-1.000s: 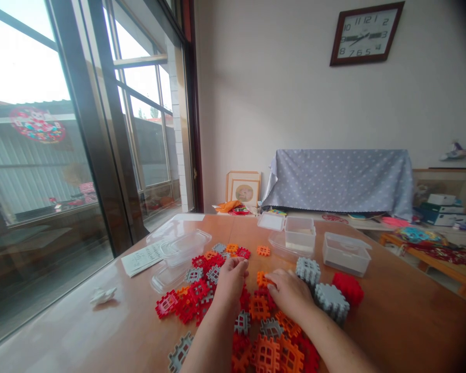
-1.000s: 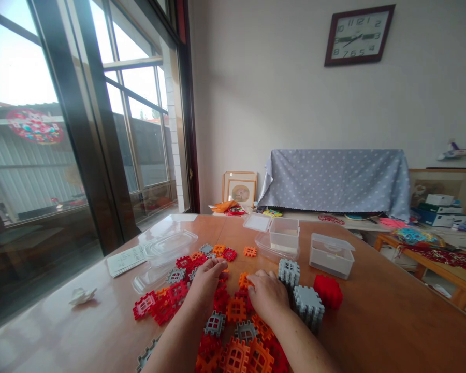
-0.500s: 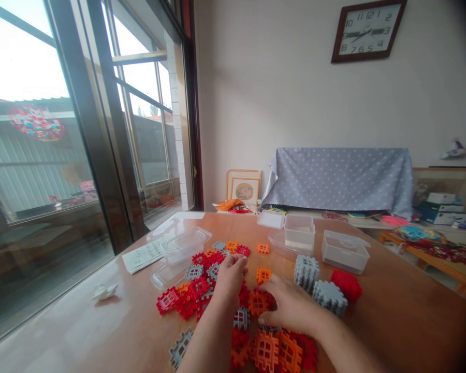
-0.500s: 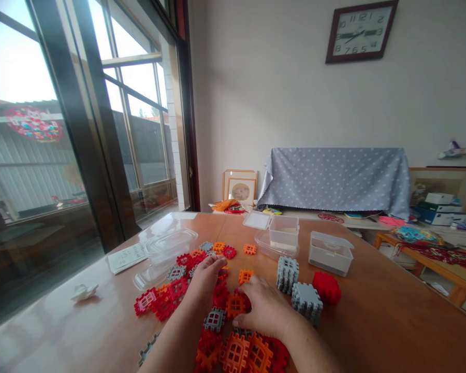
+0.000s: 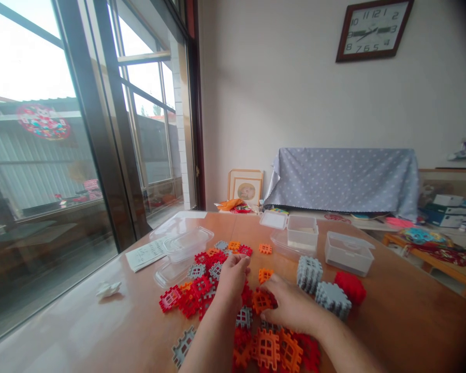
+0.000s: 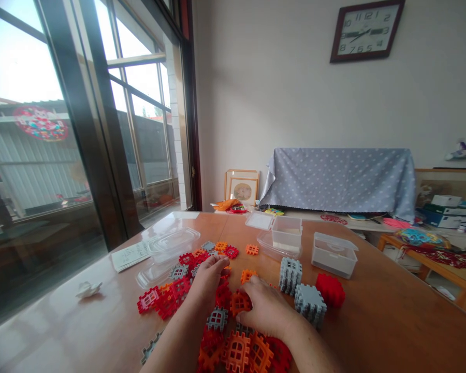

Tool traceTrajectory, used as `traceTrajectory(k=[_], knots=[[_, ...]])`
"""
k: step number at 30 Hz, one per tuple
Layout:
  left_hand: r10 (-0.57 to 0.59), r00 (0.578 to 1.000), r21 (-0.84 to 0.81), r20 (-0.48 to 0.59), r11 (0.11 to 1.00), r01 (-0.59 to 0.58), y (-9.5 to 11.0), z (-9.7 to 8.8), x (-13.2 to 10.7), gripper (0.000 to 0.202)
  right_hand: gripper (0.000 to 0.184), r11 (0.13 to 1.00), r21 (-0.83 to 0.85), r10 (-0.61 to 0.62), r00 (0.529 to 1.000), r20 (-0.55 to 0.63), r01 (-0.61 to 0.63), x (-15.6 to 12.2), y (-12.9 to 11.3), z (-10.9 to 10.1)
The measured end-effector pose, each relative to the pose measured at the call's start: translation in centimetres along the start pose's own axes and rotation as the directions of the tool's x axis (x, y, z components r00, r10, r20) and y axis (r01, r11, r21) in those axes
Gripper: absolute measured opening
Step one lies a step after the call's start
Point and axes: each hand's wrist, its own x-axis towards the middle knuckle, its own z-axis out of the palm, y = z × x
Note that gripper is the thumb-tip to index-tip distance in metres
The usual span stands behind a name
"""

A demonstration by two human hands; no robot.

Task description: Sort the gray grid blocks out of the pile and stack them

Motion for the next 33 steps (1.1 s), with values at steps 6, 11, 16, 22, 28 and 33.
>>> traceTrajectory(k=[6, 11, 16, 22, 28, 33], knots=[[0.015, 1.000, 0.011, 0.012, 1.000, -0.015, -0.1, -0.1, 0.1, 0.037, 0.030, 1.000, 0.010, -0.019, 1.000, -0.015, 0.019, 0.0, 0.1, 0.1], [0.032, 0.999, 0.059, 0.028, 0.998, -0.034, -0.6, 0.0, 0.6, 0.032, 0.023, 0.998, 0.047, -0.042, 0.997, -0.058, 0.045, 0.1, 0.7, 0.2], [0.071, 0.996, 0.162, 0.057, 0.984, -0.079, -1.4, 0.3, 1.0, 0.020, 0.025, 0.997, 0.067, 0.040, 0.983, -0.178, -0.028, 0.9, 1.6, 0.5], [0.210, 0.946, 0.639, 0.248, 0.698, -0.323, -1.2, -0.4, -0.6, 0.018, 0.034, 0.987, 0.070, 0.161, 0.943, -0.292, -0.147, 1.7, 2.7, 0.8], [0.112, 0.892, 0.865, 0.438, 0.219, -0.452, 0.0, -0.6, -2.2, 0.032, 0.036, 0.983, 0.064, 0.186, 0.938, -0.293, -0.175, 1.6, 2.9, 1.3], [0.093, 0.876, 0.861, 0.472, 0.165, -0.481, 0.3, -0.4, -2.4, 0.027, 0.034, 0.981, 0.081, 0.190, 0.937, -0.292, -0.174, 1.6, 2.8, 1.5]])
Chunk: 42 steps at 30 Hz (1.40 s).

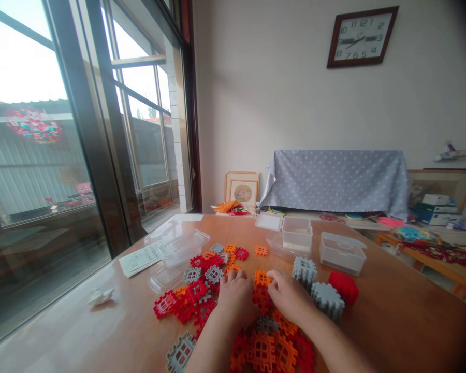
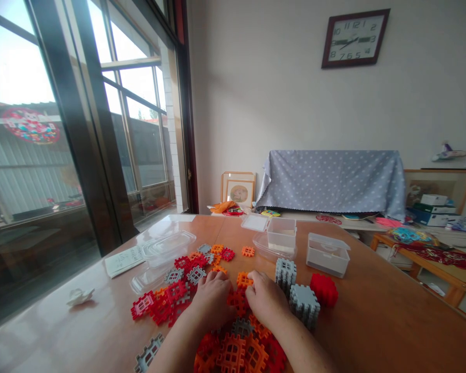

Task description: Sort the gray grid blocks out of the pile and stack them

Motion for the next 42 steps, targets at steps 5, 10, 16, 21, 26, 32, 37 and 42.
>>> traceTrajectory(k=[5, 10, 16, 21, 26, 32, 37, 42], knots=[[-0.024, 0.999, -0.102, -0.037, 0.995, 0.020, -0.2, 0.1, 0.2, 0.021, 0.034, 0.997, 0.073, -0.008, 1.000, -0.012, 0.009, 0.0, -0.1, 0.1], [-0.152, 0.987, -0.518, -0.059, 0.850, 0.100, -0.8, 0.7, 1.0, 0.011, 0.031, 0.977, 0.213, -0.016, 0.998, -0.062, 0.029, 0.5, -0.1, 0.3], [-0.217, 0.976, -0.902, 0.027, 0.415, 0.117, -1.3, 0.7, 2.1, 0.016, 0.038, 0.919, 0.390, -0.024, 0.995, -0.092, 0.059, 0.7, -0.3, 0.0], [-0.302, 0.951, -0.952, 0.068, 0.267, 0.152, -2.0, 0.6, 2.5, 0.026, 0.054, 0.844, 0.528, -0.125, 0.992, 0.019, 0.096, -0.3, -1.4, -0.9], [-0.304, 0.949, -0.963, 0.084, 0.218, 0.156, -1.7, 0.6, 2.3, 0.022, 0.069, 0.861, 0.501, -0.147, 0.986, 0.082, 0.087, -1.1, -2.6, -1.6], [-0.328, 0.940, -0.946, 0.095, 0.265, 0.189, -1.8, 1.2, 2.8, 0.021, 0.062, 0.863, 0.498, -0.161, 0.980, 0.115, 0.083, -0.7, -1.9, -1.0], [-0.438, 0.898, -0.904, -0.046, 0.402, 0.149, -2.0, 1.0, 3.1, 0.028, 0.059, 0.953, 0.298, -0.043, 0.999, -0.015, 0.046, 0.7, 0.0, 0.5], [-0.420, 0.904, -0.901, -0.080, 0.419, 0.116, -1.8, 0.5, 2.8, 0.020, 0.061, 0.991, 0.129, 0.035, 0.999, -0.030, -0.031, 2.0, 1.2, 1.2]])
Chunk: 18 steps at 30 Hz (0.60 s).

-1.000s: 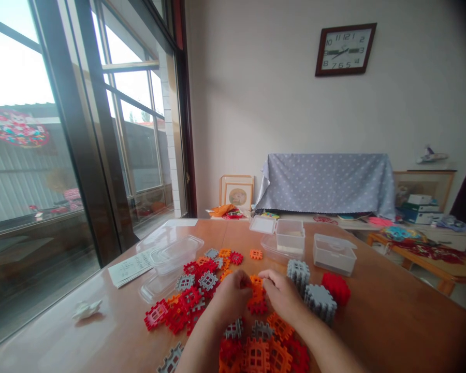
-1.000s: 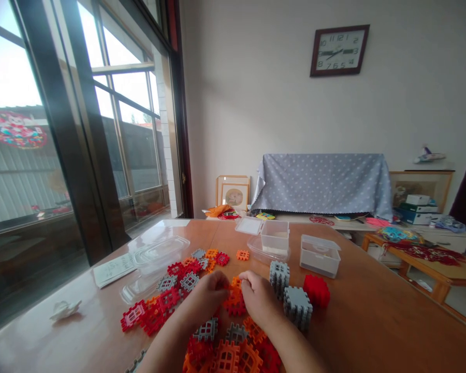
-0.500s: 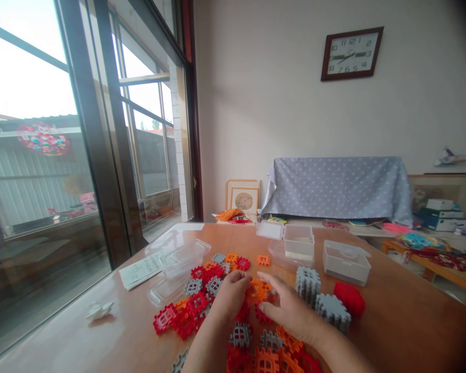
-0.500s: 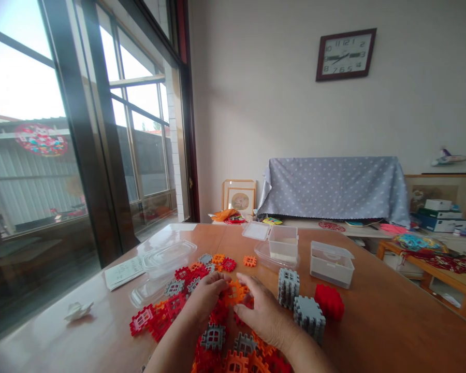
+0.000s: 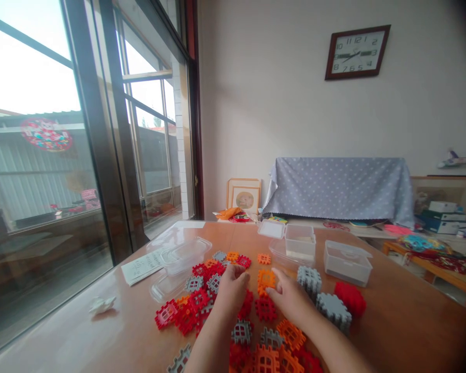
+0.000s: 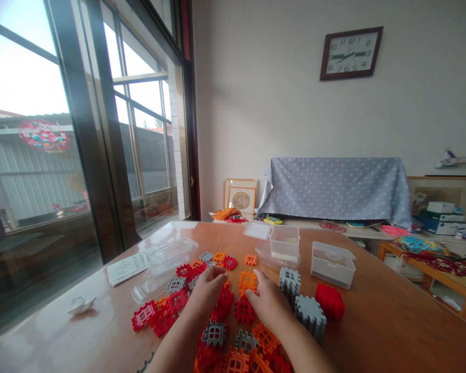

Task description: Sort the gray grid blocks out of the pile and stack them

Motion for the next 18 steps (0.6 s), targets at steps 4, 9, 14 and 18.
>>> traceTrajectory(k=[4, 9, 14, 18], knots=[[0.009, 1.000, 0.004, 0.010, 1.000, -0.009, 0.1, 0.1, -0.2, 0.016, 0.058, 0.993, -0.117, 0.032, 0.999, 0.024, -0.029, 0.1, 0.1, -0.1], [0.005, 1.000, 0.001, 0.015, 1.000, -0.005, -0.1, 0.0, -0.1, 0.015, 0.058, 0.969, -0.242, 0.052, 0.998, 0.044, -0.040, 0.0, 0.0, -0.2], [-0.043, 0.999, -0.033, 0.012, 0.999, 0.044, -0.6, 0.1, 0.3, 0.017, 0.052, 0.943, -0.331, 0.054, 0.998, 0.042, -0.037, -0.2, -0.3, -0.5], [-0.128, 0.991, -0.136, 0.039, 0.982, 0.132, -1.0, 1.1, 0.3, 0.026, 0.039, 0.923, -0.385, 0.031, 0.999, 0.021, -0.020, -0.6, -0.9, -0.7]])
